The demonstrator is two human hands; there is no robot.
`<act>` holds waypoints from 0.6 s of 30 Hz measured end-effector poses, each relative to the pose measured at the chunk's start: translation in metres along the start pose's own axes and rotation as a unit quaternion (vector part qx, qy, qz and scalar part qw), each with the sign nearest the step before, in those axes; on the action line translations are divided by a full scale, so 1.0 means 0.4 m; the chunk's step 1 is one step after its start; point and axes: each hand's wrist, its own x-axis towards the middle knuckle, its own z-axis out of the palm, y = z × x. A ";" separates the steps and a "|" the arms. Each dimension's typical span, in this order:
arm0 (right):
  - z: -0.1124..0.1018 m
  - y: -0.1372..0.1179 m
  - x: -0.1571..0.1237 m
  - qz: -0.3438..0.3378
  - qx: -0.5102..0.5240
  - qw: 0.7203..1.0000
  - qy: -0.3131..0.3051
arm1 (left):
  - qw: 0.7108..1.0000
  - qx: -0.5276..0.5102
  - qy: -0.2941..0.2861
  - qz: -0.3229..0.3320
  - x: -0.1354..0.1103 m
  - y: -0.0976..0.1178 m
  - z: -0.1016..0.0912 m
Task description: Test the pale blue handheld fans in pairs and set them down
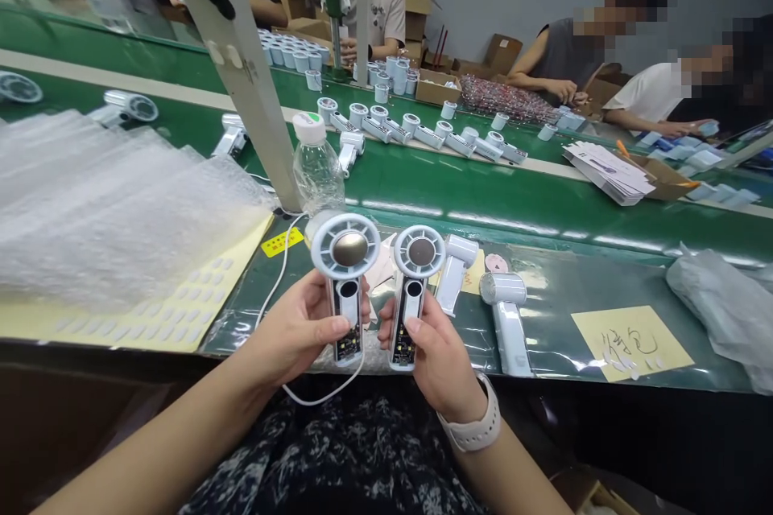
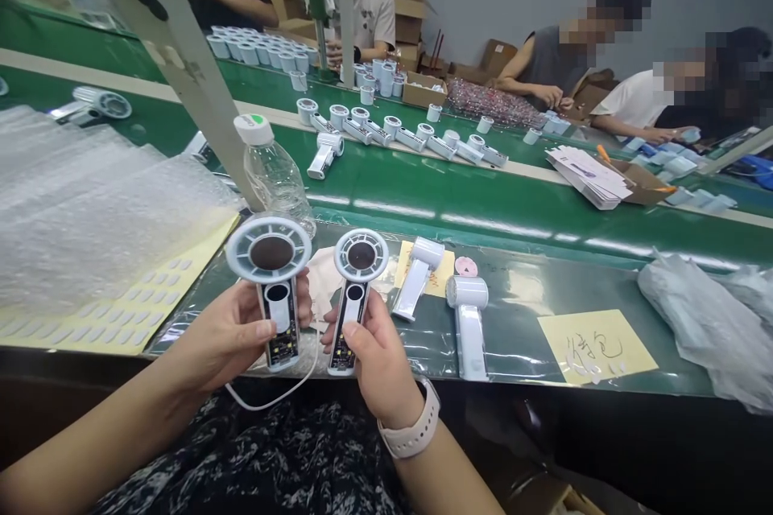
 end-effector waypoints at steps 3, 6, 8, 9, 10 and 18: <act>0.008 -0.003 0.002 0.010 0.018 1.000 -0.014 | 1.000 -0.020 -0.001 -0.005 -0.008 0.000 -0.002; 0.011 0.002 0.003 0.002 0.014 1.000 -0.028 | 1.000 -0.025 -0.001 0.006 -0.018 0.002 0.000; 0.012 0.007 0.003 -0.003 0.007 0.999 -0.035 | 0.999 -0.036 -0.016 0.011 -0.023 0.003 0.002; 0.012 0.009 0.003 -0.004 0.005 0.999 -0.039 | 0.999 -0.042 -0.029 0.012 -0.024 0.002 0.002; 0.012 0.010 0.003 -0.004 0.004 0.999 -0.044 | 0.998 -0.045 -0.040 0.013 -0.025 0.001 0.002; 0.010 0.006 -0.002 0.022 0.015 0.999 -0.037 | 0.997 -0.030 -0.069 0.029 -0.030 -0.015 -0.003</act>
